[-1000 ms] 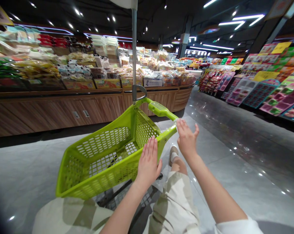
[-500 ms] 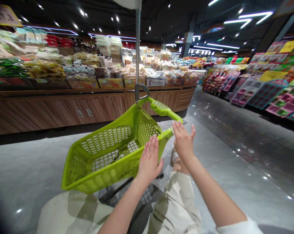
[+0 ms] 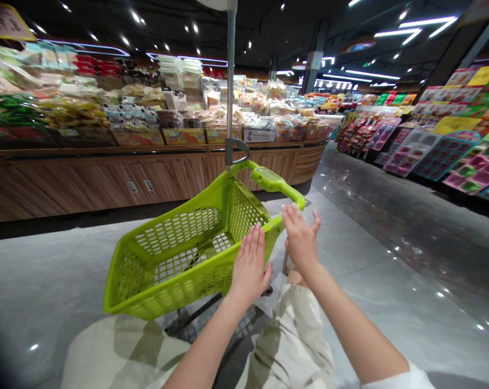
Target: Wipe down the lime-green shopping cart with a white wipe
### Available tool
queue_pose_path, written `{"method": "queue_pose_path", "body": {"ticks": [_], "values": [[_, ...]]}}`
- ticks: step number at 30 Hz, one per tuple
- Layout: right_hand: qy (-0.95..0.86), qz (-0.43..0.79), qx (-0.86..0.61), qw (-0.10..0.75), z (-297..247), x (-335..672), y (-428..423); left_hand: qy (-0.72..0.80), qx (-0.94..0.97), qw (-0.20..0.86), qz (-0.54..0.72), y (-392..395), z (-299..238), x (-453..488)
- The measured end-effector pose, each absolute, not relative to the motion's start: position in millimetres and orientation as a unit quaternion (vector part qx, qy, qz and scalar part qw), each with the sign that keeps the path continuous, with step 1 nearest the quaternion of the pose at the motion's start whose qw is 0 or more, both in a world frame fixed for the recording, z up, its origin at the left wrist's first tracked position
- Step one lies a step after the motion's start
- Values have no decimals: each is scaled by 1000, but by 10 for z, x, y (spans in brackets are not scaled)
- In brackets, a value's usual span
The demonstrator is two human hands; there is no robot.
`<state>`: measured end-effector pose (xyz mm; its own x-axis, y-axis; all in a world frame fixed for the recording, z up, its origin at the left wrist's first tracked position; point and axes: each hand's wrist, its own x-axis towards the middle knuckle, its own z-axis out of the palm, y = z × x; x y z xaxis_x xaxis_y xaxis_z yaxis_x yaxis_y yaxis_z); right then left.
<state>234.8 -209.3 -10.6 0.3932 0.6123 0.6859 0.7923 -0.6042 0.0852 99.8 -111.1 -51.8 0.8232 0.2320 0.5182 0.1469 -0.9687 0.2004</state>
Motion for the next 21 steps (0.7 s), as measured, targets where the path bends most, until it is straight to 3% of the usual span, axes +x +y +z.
{"method": "queue_pose_path", "body": {"ticks": [4,11,17,21], "values": [[-528,-304,-786,102,-186,2121,-2084,98,954,69,274,-1094,-539,999],[-391,-368,-832,139,18,2702,-2226,90,954,86,272,-1081,-510,997],[-514,-312,-792,106,-184,2101,-2025,93,956,75,267,-1072,-536,1006],[-509,-327,-789,107,-49,2444,-2193,92,956,69,269,-1047,-525,990]]}}
